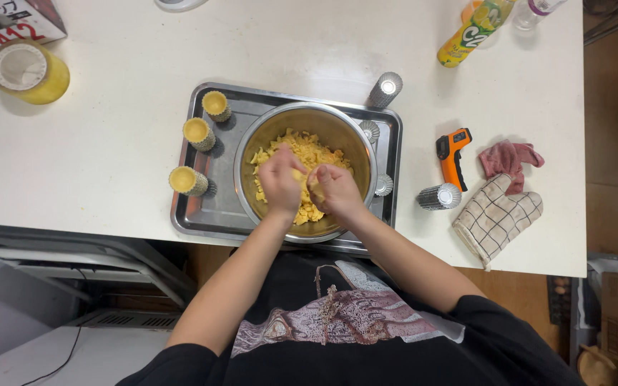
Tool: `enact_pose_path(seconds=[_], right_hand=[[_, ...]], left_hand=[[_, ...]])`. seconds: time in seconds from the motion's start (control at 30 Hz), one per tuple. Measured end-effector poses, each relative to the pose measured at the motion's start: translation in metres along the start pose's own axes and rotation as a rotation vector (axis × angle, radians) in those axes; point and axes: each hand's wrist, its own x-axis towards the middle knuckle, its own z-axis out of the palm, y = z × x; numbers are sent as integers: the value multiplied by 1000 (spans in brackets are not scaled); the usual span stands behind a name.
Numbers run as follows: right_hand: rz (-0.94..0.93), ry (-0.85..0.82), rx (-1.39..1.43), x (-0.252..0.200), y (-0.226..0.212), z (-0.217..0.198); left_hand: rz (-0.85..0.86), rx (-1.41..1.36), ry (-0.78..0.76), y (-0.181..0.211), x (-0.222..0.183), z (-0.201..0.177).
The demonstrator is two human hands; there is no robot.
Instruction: The person fills small pastry shells with a yellow crumbly mixture by hand from a bowl.
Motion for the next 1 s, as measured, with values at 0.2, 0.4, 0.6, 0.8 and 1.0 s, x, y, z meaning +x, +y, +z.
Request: enact_pose_path(seconds=[0.2, 0.4, 0.6, 0.8, 1.0], right_hand=[[158, 102, 235, -5, -50, 7], [107, 52, 227, -3, -60, 18], [12, -41, 553, -13, -76, 34], [-140, 106, 367, -6, -59, 49], [-172, 34, 89, 8, -65, 34]], left_hand=[[-83, 229, -119, 3, 2, -20], [484, 480, -297, 45, -1, 11], [368, 171, -290, 23, -2, 30], [-242, -218, -39, -21, -7, 40], [-31, 34, -128, 30, 5, 26]])
